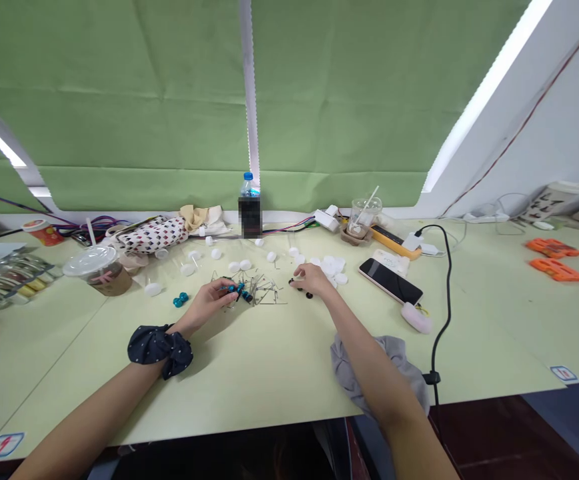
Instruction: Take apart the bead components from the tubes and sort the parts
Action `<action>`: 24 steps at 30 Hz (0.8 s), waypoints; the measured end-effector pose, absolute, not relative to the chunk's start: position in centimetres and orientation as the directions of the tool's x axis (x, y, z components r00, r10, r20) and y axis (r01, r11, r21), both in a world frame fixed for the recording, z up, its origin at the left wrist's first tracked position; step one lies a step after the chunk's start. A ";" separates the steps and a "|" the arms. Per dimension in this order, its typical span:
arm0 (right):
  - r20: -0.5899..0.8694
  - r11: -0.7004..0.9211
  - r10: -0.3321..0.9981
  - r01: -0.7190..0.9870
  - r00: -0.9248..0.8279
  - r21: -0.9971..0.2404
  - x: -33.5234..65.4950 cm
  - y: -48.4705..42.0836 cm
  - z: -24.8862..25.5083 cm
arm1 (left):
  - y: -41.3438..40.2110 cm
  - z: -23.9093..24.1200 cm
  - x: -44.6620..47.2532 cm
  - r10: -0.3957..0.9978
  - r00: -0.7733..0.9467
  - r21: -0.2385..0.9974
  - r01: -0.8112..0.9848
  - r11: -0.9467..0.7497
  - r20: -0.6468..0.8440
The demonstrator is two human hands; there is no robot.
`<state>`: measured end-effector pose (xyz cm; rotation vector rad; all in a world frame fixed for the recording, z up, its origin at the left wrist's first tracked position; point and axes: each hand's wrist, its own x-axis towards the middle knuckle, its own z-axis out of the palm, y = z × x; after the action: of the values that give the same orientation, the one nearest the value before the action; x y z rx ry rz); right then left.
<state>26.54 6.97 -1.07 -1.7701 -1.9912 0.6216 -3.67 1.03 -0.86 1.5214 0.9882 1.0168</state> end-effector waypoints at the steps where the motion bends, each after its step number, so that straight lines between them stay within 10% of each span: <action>1: -0.019 0.086 0.994 0.851 -0.111 -0.519 26.8 6.9 -1.0 | 1.0 -0.9 -3.7 0.945 0.306 0.986 0.083 -0.145 0.114; 24: -0.010 0.113 0.992 0.933 -0.124 -0.343 24.4 5.0 0.9 | 0.9 -1.4 -3.5 0.950 0.312 0.936 -0.331 0.123 -0.015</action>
<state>24.38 4.98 0.90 -1.9158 -2.1661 0.3927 -3.51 0.90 -1.41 1.0313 0.7635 1.0799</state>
